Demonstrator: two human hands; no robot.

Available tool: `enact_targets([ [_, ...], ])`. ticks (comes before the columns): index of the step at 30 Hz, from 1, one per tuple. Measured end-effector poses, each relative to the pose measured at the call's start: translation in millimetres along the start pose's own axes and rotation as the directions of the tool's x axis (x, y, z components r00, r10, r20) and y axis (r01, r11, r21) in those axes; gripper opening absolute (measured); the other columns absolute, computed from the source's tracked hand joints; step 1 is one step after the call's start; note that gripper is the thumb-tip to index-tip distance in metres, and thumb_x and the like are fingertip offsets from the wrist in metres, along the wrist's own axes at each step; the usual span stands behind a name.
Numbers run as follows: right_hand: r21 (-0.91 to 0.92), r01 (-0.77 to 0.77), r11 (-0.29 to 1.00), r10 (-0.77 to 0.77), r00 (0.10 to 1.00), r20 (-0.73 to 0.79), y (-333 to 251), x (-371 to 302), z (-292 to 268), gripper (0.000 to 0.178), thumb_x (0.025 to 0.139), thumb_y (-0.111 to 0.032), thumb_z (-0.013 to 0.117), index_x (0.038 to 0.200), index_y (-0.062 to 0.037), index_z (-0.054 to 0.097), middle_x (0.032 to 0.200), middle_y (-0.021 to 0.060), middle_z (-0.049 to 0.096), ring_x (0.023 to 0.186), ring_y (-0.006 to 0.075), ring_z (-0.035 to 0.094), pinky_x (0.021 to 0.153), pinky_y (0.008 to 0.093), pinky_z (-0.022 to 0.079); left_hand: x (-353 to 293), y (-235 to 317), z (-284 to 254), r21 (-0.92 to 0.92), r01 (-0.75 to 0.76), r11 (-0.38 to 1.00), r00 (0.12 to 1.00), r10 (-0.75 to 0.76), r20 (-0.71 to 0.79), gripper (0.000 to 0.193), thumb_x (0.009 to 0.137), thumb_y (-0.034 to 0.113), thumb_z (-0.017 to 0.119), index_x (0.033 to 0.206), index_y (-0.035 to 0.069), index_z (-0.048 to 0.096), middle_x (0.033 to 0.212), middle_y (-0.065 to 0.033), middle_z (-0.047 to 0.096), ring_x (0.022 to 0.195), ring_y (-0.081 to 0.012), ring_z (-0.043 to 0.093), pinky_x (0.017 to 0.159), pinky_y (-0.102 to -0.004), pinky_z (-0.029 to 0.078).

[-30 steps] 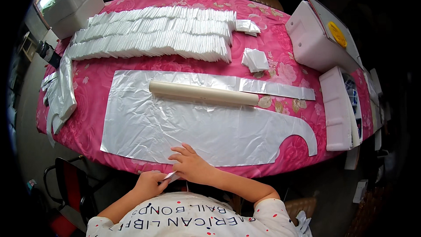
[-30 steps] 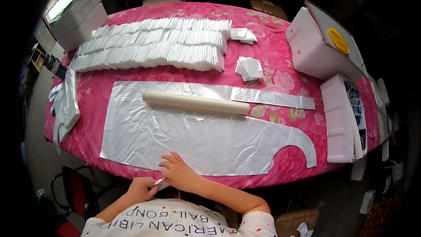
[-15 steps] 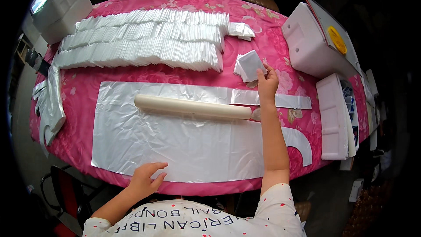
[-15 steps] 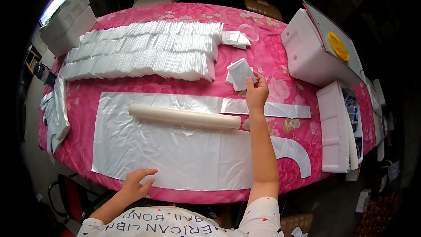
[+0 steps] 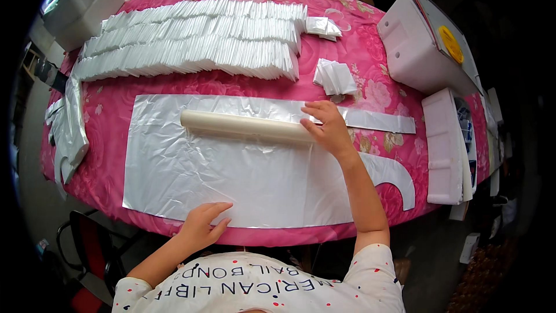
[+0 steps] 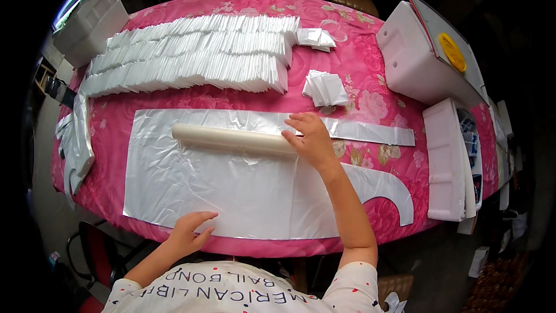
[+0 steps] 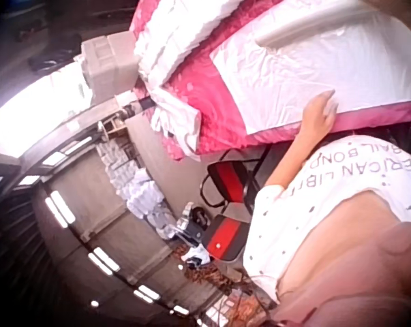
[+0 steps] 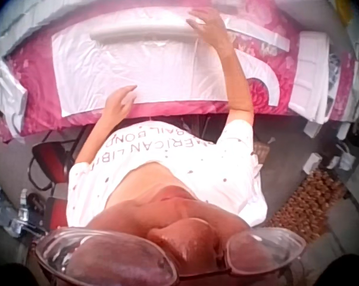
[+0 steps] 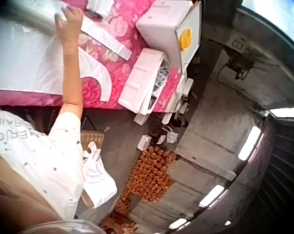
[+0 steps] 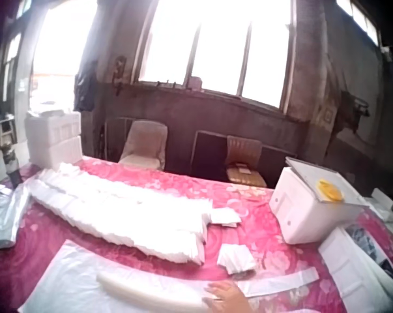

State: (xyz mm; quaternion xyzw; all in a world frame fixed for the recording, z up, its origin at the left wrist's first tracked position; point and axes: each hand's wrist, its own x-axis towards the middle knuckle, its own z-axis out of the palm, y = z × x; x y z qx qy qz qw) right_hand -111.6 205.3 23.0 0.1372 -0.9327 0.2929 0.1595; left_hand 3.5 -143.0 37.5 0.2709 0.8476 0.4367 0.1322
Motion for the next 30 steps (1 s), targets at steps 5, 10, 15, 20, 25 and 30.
enact_targets([
  [5,-0.124,-0.012,0.992,0.026,0.993,0.112,-12,-42,4,0.045,0.077,-0.023,0.068,0.117,-0.0077,0.057,0.1,0.0108,0.061,0.094,0.028,0.055,0.083,0.0394,0.043,8,1,-1,0.039,-0.074,0.996,0.997,0.074,0.01,0.035,0.078,0.01,0.064,0.112,0.003,0.057,0.102,-0.0172,0.063,0.092,-0.0339,0.059,0.078,-0.0376,0.048],
  [10,-0.138,-0.312,0.94,0.34,0.897,0.283,-71,-95,-14,0.049,0.077,-0.025,0.067,0.118,-0.001,0.054,0.092,0.0134,0.058,0.085,0.0295,0.056,0.074,0.038,0.047,15,7,5,0.042,-0.057,0.997,0.996,0.054,0.067,0.039,0.079,0.013,0.063,0.116,0.002,0.054,0.111,-0.018,0.059,0.1,-0.0335,0.056,0.085,-0.0383,0.045],
  [15,-0.09,-0.431,0.898,0.44,0.865,0.243,-134,-159,8,0.05,0.079,-0.029,0.066,0.117,0.0014,0.055,0.092,0.0155,0.057,0.08,0.0302,0.056,0.072,0.0353,0.046,19,1,31,0.152,-0.143,0.978,0.986,0.128,0.105,0.061,0.079,0.018,0.065,0.132,0.001,0.039,0.137,-0.0228,0.036,0.122,-0.0383,0.039,0.099,-0.0407,0.036],
  [20,0.077,-0.228,0.971,0.216,0.967,0.134,-134,-168,25,0.048,0.083,-0.031,0.061,0.116,0.0028,0.055,0.108,0.0192,0.054,0.099,0.0332,0.051,0.087,0.0397,0.041,42,-5,62,0.253,-0.18,0.95,0.984,0.172,0.054,0.08,0.08,0.033,0.064,0.14,-0.001,0.022,0.144,-0.0308,0.011,0.133,-0.0445,0.018,0.108,-0.0449,0.023],
  [25,-0.152,-0.133,0.979,0.156,0.976,0.152,-88,-168,21,0.051,0.083,-0.03,0.057,0.126,-0.0036,0.048,0.137,0.0162,0.039,0.127,0.0326,0.033,0.104,0.043,0.028,60,0,78,0.311,-0.247,0.918,0.969,0.236,0.07,0.089,0.078,0.044,0.064,0.141,0.0,0.02,0.145,-0.032,0.005,0.135,-0.046,0.01,0.109,-0.0469,0.017],
  [30,-0.349,-0.249,0.903,0.309,0.942,0.128,-27,-182,-17,0.06,0.084,-0.032,0.055,0.136,-0.0056,0.037,0.144,0.0143,0.029,0.134,0.0306,0.026,0.108,0.0425,0.021,77,12,97,0.305,-0.32,0.897,0.947,0.308,0.089,0.093,0.073,0.051,0.065,0.139,-0.001,0.025,0.145,-0.0327,0.004,0.135,-0.0465,0.007,0.109,-0.0471,0.018],
])
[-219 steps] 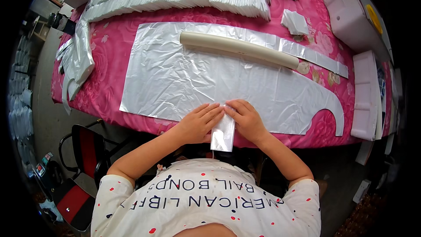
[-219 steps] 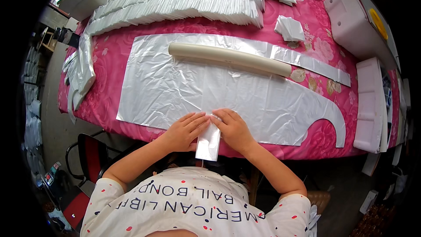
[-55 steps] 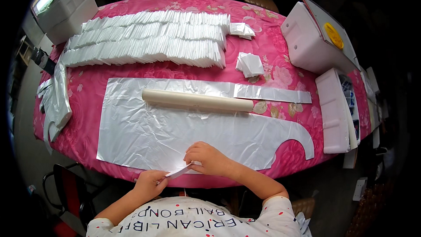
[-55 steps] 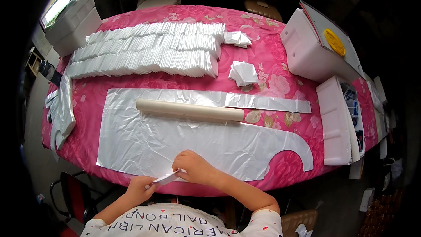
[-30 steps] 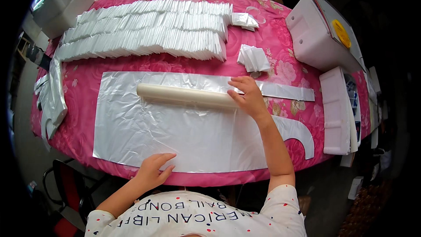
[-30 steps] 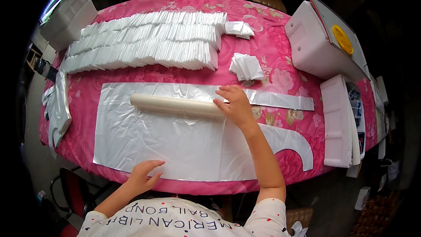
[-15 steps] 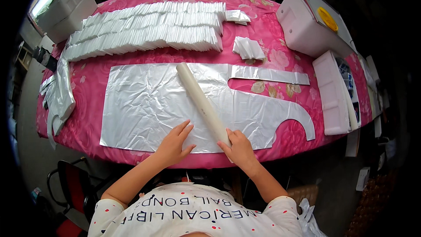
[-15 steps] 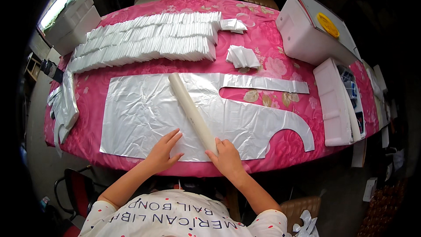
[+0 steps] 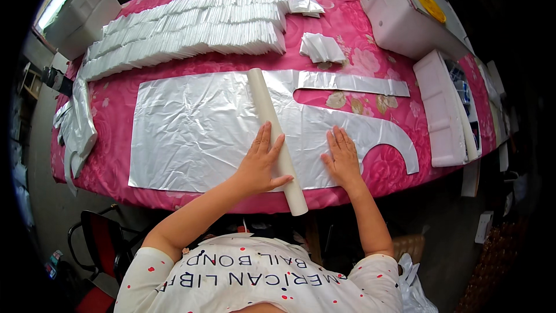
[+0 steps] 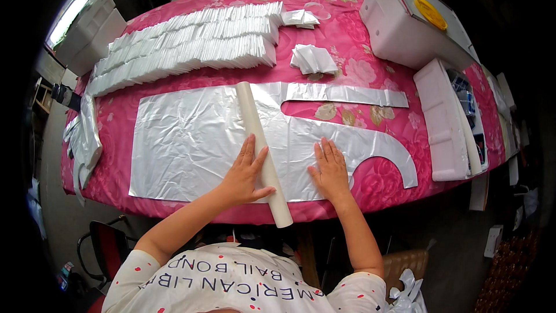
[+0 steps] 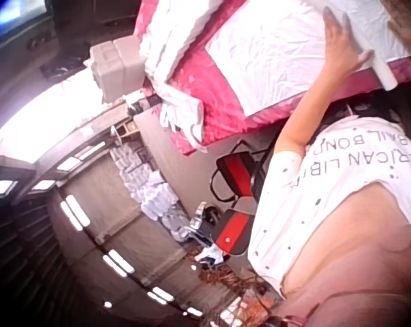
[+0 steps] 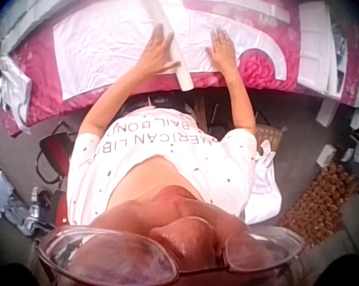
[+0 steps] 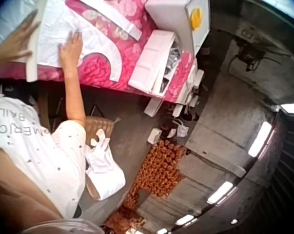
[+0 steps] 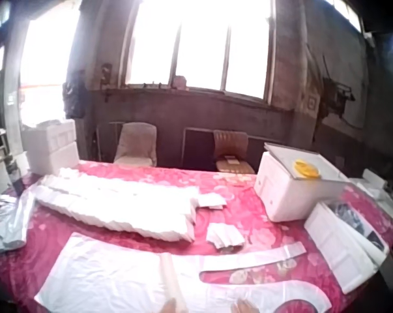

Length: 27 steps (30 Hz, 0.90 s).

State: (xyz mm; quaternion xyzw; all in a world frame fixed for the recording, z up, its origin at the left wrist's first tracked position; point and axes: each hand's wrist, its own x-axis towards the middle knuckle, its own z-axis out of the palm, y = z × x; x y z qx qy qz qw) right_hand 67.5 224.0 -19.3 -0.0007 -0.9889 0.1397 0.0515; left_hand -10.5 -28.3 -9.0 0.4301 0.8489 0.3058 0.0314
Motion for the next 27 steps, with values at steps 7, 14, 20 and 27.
enact_targets([
  [7,-0.115,-0.391,0.913,0.355,0.902,-0.246,141,-30,-21,0.051,0.092,-0.025,0.043,0.135,0.0013,0.036,0.142,0.0181,0.032,0.133,0.0334,0.028,0.109,0.0406,0.021,18,22,5,0.084,-0.036,0.996,0.994,0.027,0.102,0.082,0.07,0.052,0.063,0.127,-0.003,0.043,0.143,-0.0337,0.013,0.135,-0.0453,0.011,0.108,-0.0463,0.021],
  [14,-0.247,-0.635,0.732,0.49,0.742,-0.457,166,-39,-23,0.032,0.088,-0.015,0.048,0.114,0.0015,0.056,0.122,0.0175,0.054,0.115,0.0334,0.047,0.097,0.0376,0.037,22,31,3,0.108,-0.074,0.991,0.986,0.056,0.16,0.078,0.069,0.048,0.064,0.124,-0.004,0.046,0.143,-0.032,0.015,0.136,-0.0432,0.011,0.109,-0.045,0.022],
  [20,-0.085,-0.546,0.833,0.43,0.737,-0.521,112,-20,-53,0.013,0.073,-0.009,0.065,0.084,-0.0031,0.061,0.086,0.0107,0.063,0.078,0.0308,0.058,0.075,0.0408,0.044,22,31,4,0.107,-0.092,0.99,0.986,0.076,0.147,0.079,0.069,0.047,0.065,0.126,-0.003,0.044,0.144,-0.0312,0.014,0.136,-0.0434,0.009,0.109,-0.045,0.021],
  [27,0.674,-0.117,0.73,0.222,0.972,-0.072,-99,6,-48,0.02,0.072,-0.01,0.068,0.086,-0.0012,0.056,0.081,0.0109,0.061,0.07,0.0254,0.06,0.064,0.0325,0.048,15,31,2,-0.832,0.283,0.476,0.905,-0.419,0.068,0.049,0.083,0.024,0.064,0.121,-0.003,0.048,0.128,-0.0212,0.045,0.117,-0.0274,0.047,0.096,-0.0366,0.04],
])
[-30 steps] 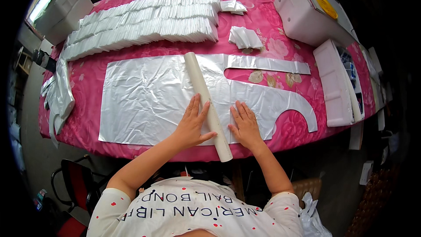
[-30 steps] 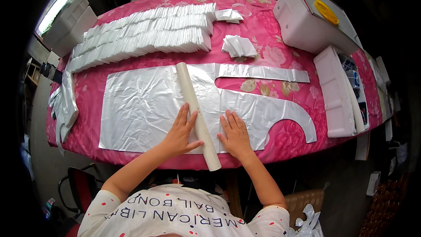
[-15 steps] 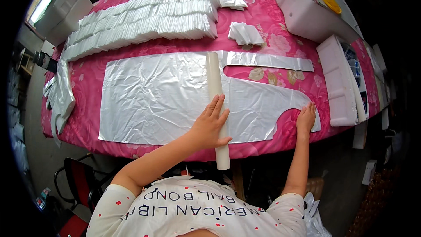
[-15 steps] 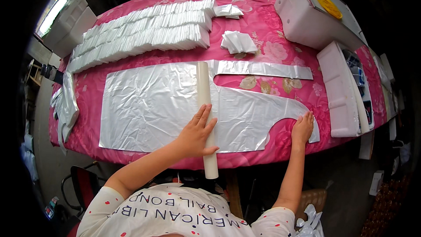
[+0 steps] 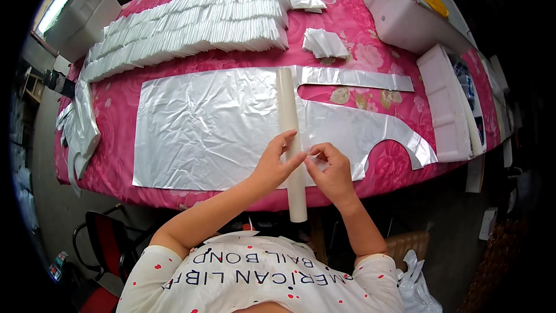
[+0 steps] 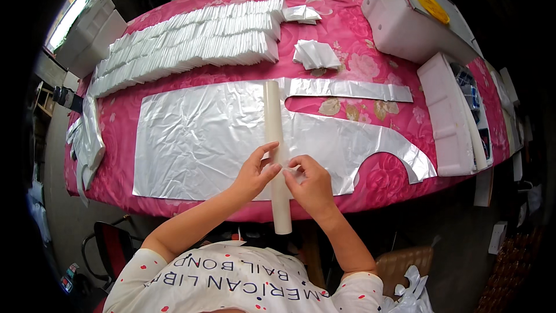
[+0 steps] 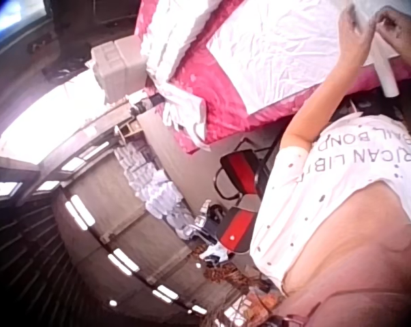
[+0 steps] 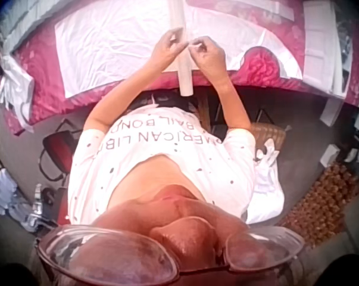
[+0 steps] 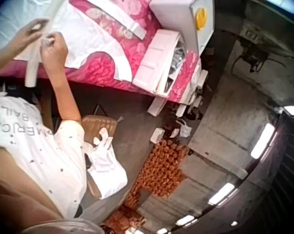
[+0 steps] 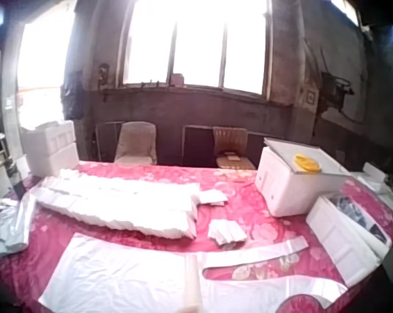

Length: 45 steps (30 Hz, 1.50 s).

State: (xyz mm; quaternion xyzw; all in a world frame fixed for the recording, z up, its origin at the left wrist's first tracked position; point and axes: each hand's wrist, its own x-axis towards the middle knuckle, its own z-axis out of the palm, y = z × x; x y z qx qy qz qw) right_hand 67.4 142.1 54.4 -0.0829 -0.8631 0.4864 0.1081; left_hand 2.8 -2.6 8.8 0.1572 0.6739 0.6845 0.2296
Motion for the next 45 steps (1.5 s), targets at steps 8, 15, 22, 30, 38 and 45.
enact_targets([
  [8,-0.131,0.36,0.924,-0.331,0.923,0.197,-37,-38,19,0.044,0.072,-0.017,0.071,0.112,-0.003,0.056,0.109,0.0126,0.058,0.097,0.0285,0.056,0.079,0.0365,0.047,1,27,-163,-0.001,0.487,0.874,0.873,-0.486,0.048,0.027,0.081,0.017,0.068,0.1,0.0,0.059,0.089,-0.0058,0.063,0.078,-0.0133,0.061,0.071,-0.0283,0.05],
  [15,-0.506,-0.195,0.84,0.351,0.907,0.232,-17,-67,14,0.053,0.072,-0.049,0.067,0.09,-0.0003,0.058,0.081,0.0148,0.062,0.075,0.03,0.062,0.063,0.0383,0.047,-14,25,-289,0.582,0.382,0.717,0.922,-0.252,-0.295,0.033,0.077,0.004,0.063,0.108,-0.002,0.057,0.096,-0.0087,0.063,0.083,-0.0162,0.061,0.072,-0.0282,0.048],
  [22,-0.402,-0.332,0.853,0.455,0.851,0.263,-6,-80,34,0.047,0.076,-0.045,0.062,0.078,0.0022,0.06,0.066,0.0207,0.062,0.062,0.0362,0.061,0.06,0.0433,0.049,0,50,-164,0.858,-0.264,0.44,0.913,0.402,0.074,0.028,0.076,0.003,0.063,0.104,0.003,0.058,0.105,-0.0125,0.059,0.099,-0.0318,0.056,0.085,-0.0379,0.046],
  [30,-0.414,-0.355,0.838,0.493,0.819,0.295,0,-83,20,0.045,0.076,-0.043,0.061,0.079,0.0025,0.062,0.069,0.0213,0.062,0.066,0.0362,0.062,0.062,0.0425,0.049,10,-22,-42,0.725,-0.443,0.527,0.892,0.338,0.3,0.055,0.084,0.014,0.055,0.131,-0.006,0.035,0.141,-0.0223,0.03,0.131,-0.0367,0.027,0.107,-0.0426,0.026],
  [38,-0.377,-0.317,0.87,0.471,0.762,0.444,4,-29,0,0.058,0.081,-0.054,0.056,0.077,0.0033,0.064,0.068,0.0194,0.062,0.066,0.0348,0.062,0.06,0.0388,0.048,8,-34,-32,0.854,-0.394,0.34,0.918,0.194,0.347,0.062,0.086,0.022,0.042,0.134,-0.012,0.025,0.144,-0.026,0.022,0.136,-0.0359,0.018,0.111,-0.0429,0.014],
  [45,0.128,-0.535,0.835,0.437,0.786,0.437,50,116,28,0.047,0.09,-0.044,0.052,0.082,0.0004,0.065,0.073,0.006,0.064,0.064,0.0128,0.061,0.063,0.0243,0.048,11,-31,-29,0.893,-0.374,0.248,0.926,0.146,0.347,0.062,0.085,0.023,0.037,0.134,-0.014,0.025,0.143,-0.0268,0.022,0.137,-0.0359,0.016,0.112,-0.0427,0.011],
])
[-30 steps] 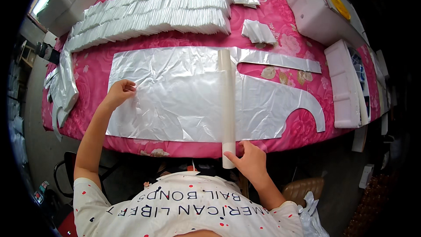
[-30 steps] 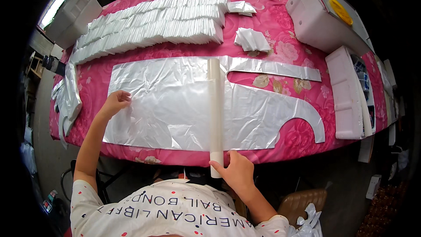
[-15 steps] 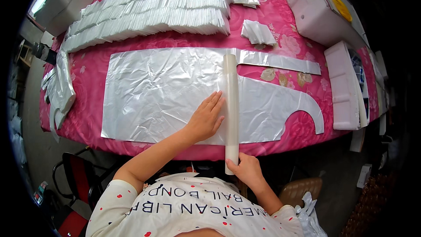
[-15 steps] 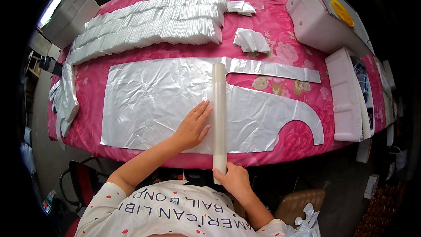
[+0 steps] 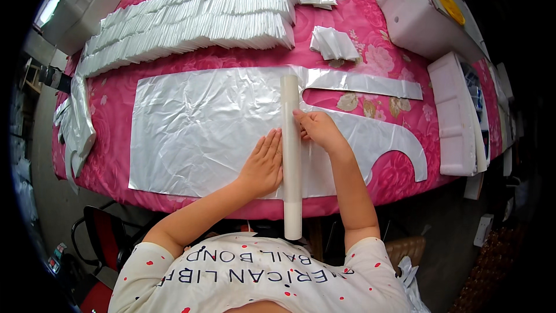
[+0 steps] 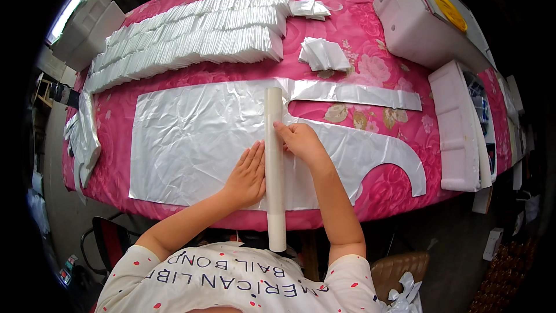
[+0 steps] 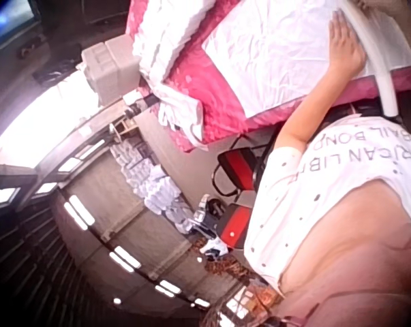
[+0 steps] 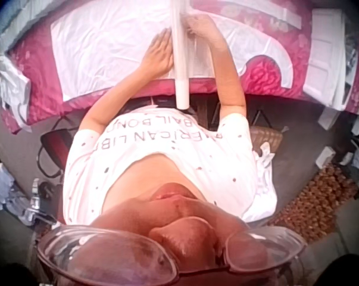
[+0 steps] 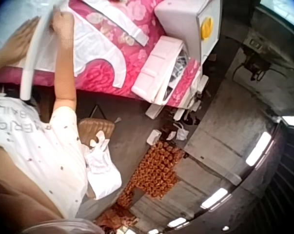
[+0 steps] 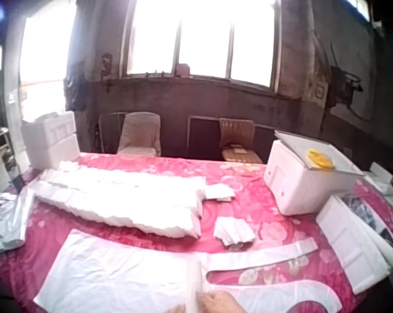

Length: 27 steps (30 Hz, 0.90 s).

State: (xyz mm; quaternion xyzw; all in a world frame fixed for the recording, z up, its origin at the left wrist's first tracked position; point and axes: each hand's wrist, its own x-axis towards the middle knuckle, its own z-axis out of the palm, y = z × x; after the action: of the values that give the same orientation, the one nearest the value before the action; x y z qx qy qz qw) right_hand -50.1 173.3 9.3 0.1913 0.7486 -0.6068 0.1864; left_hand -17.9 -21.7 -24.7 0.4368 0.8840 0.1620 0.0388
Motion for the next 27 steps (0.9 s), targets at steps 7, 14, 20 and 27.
enact_targets([
  [7,0.954,0.182,0.239,0.003,0.982,-0.189,8,83,-29,0.021,0.091,-0.02,0.052,0.101,-0.001,0.054,0.099,0.0102,0.062,0.096,0.0249,0.058,0.087,0.0374,0.048,-1,-1,-1,0.005,0.006,1.0,1.0,-0.006,0.021,0.064,0.083,0.023,0.038,0.134,-0.013,0.025,0.144,-0.0263,0.021,0.137,-0.0358,0.016,0.112,-0.0425,0.01],
  [14,0.926,0.36,-0.118,-0.325,0.867,-0.378,77,78,-209,0.031,0.097,-0.021,0.036,0.106,-0.0013,0.059,0.105,0.0116,0.065,0.096,0.0247,0.063,0.087,0.0408,0.052,0,1,-1,-0.006,-0.009,1.0,1.0,0.009,0.005,0.064,0.083,0.025,0.039,0.134,-0.012,0.027,0.144,-0.0254,0.021,0.137,-0.0354,0.016,0.112,-0.0425,0.009],
  [20,0.645,0.743,0.182,-0.213,0.67,-0.711,-11,26,-205,0.031,0.098,-0.02,0.036,0.11,-0.0004,0.057,0.109,0.0122,0.063,0.102,0.0237,0.06,0.091,0.0364,0.049,-4,-1,1,-0.016,-0.003,1.0,1.0,0.003,-0.018,0.064,0.083,0.024,0.039,0.134,-0.012,0.027,0.144,-0.0254,0.022,0.137,-0.0357,0.016,0.112,-0.043,0.011],
  [27,0.225,0.809,0.543,-0.757,0.588,-0.286,-99,5,85,0.02,0.092,-0.011,0.054,0.105,0.0009,0.063,0.101,0.0077,0.067,0.094,0.0108,0.06,0.085,0.0235,0.045,-5,-1,0,-0.019,-0.012,1.0,1.0,0.012,-0.009,0.062,0.083,0.021,0.041,0.132,-0.013,0.028,0.142,-0.0273,0.024,0.134,-0.0383,0.023,0.11,-0.046,0.016],
])
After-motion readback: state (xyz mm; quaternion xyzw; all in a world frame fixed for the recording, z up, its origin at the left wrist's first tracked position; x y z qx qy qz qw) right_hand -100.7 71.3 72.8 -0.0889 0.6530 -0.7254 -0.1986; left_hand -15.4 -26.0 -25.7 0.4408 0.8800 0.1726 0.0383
